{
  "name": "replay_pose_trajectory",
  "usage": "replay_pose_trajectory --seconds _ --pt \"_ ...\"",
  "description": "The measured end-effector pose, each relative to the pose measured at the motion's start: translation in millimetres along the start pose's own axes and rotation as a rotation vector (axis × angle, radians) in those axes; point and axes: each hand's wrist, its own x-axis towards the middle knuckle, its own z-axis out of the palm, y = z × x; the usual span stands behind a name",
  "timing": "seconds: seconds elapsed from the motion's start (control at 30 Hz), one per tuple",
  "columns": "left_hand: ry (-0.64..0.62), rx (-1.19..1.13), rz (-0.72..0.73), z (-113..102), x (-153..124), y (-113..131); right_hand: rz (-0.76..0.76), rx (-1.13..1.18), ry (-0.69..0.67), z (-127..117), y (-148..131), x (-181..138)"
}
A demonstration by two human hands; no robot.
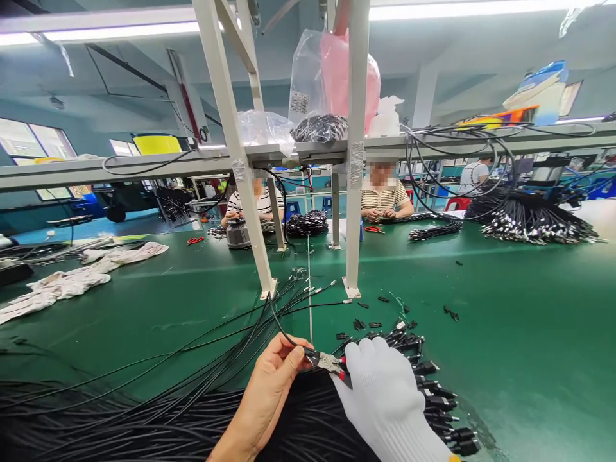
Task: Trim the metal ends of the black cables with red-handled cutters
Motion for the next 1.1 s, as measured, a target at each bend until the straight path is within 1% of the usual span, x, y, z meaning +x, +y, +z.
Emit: replay_pose_trajectory --seconds 0.17,0.33,0.5,0.7,0.8,0.9,0.97,1.03,1.1 --pt "0.025 0.003 0.013 0 0 -3 -0.019 0.010 0.032 2 1 1" --pt "0.044 0.022 0.031 1 -1 -5 -0.033 -0.054 0.040 3 1 -1" --pt "0.090 -0.020 0.043 3 -2 -10 -0.092 -0.054 0.078 2 3 1" --pt "0.152 -0.022 0.038 6 -2 -12 -0.075 -0.091 0.035 0 1 4" --pt "0.167 -0.031 0.041 8 -4 -10 -0.088 -0.116 0.045 -1 1 4" --pt "0.164 -0.041 0.040 10 -6 -7 -0.110 -0.120 0.071 1 3 4" --pt "0.149 -0.042 0.036 9 -7 -4 -0.128 -0.101 0.063 4 7 4" --pt "0.097 -0.038 0.012 8 -8 -1 -0.133 -0.076 0.010 7 11 5" --pt "0.028 -0.031 -0.023 6 -9 2 -0.123 -0.049 -0.078 7 14 5"
